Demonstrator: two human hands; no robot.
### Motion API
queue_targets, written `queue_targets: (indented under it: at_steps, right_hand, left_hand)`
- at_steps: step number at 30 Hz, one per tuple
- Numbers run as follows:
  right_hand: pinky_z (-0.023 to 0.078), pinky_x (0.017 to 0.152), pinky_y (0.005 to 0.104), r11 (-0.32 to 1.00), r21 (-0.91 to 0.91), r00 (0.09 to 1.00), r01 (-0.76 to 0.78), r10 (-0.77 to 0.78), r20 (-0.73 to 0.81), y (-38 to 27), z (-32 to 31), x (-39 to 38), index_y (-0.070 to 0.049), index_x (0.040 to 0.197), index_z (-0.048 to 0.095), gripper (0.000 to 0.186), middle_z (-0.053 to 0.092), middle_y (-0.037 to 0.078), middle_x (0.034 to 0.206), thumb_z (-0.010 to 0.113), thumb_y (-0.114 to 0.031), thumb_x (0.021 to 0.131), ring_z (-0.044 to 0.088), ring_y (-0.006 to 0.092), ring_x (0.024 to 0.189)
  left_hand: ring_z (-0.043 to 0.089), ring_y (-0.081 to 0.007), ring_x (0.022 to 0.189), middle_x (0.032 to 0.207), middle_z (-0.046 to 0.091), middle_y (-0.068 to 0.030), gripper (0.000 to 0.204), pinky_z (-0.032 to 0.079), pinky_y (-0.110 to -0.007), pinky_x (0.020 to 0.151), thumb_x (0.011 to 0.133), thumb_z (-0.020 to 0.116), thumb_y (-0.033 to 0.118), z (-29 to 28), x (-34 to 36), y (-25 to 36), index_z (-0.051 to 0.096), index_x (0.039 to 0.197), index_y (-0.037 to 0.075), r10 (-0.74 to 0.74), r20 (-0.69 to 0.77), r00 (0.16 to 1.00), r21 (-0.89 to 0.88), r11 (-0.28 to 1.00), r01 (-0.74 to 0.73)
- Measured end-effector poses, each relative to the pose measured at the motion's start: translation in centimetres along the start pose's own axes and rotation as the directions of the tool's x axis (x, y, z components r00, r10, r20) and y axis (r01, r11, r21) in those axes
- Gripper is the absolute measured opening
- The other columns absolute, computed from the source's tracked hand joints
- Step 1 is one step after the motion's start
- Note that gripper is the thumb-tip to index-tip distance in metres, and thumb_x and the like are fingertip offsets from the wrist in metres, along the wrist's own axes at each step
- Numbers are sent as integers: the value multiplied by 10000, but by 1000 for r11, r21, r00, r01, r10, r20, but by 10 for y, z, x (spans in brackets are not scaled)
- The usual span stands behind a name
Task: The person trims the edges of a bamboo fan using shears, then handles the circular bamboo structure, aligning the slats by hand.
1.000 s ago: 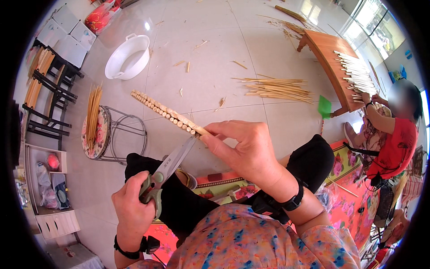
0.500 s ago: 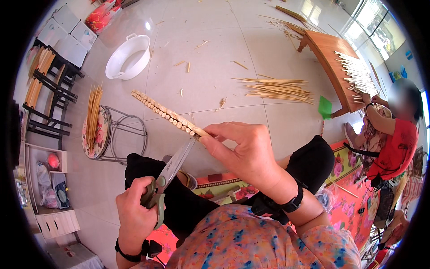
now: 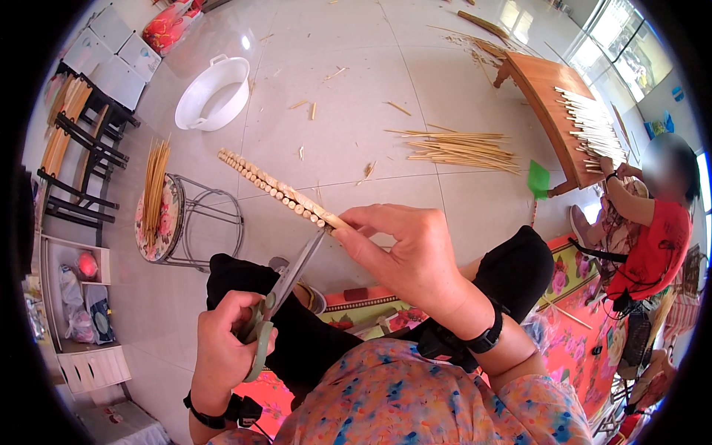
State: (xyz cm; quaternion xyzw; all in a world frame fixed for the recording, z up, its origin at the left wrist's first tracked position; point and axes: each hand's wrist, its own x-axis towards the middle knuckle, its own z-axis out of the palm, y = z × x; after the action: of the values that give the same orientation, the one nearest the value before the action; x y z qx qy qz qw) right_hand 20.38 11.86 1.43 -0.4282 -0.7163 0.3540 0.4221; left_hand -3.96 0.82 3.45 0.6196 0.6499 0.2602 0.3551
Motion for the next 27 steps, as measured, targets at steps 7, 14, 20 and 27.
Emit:
queue_targets:
  at_steps: [7, 14, 20, 27]
  right_hand:
    - [531, 602, 272, 1000, 10, 1000, -21, 21, 5, 0, 0, -1, 16, 969, 734, 156, 730, 114, 831, 751, -80, 847, 703, 164, 707]
    - [530, 605, 271, 1000, 6, 1000, -22, 22, 1, -1, -1, -2, 13, 974, 732, 158, 728, 115, 832, 751, -83, 850, 702, 166, 714]
    - [531, 605, 273, 1000, -4, 1000, -29, 29, 10, -2, -1, -2, 14, 966, 730, 152, 728, 113, 830, 750, -82, 851, 703, 169, 717]
    - [531, 605, 273, 999, 2, 999, -32, 32, 12, -1, 0, -4, 7, 967, 734, 148, 729, 112, 832, 750, -82, 850, 709, 167, 727]
  left_hand:
    - [679, -162, 584, 676, 671, -78, 365, 495, -274, 536, 753, 808, 59, -2, 3, 2, 610, 1058, 37, -11, 40, 999, -38, 999, 13]
    - [526, -65, 576, 674, 630, -36, 391, 419, -228, 546, 714, 786, 17, -1, -2, 4, 602, 1059, 28, -61, 26, 998, -38, 997, 62]
    - [519, -60, 569, 672, 630, -34, 380, 415, -225, 541, 716, 783, 12, 0, -1, 2, 599, 1048, 27, -45, 13, 999, -31, 998, 46]
    - [518, -54, 572, 680, 634, -30, 381, 421, -223, 547, 717, 784, 16, -1, -1, 3, 596, 1049, 27, -66, 31, 997, -69, 995, 68]
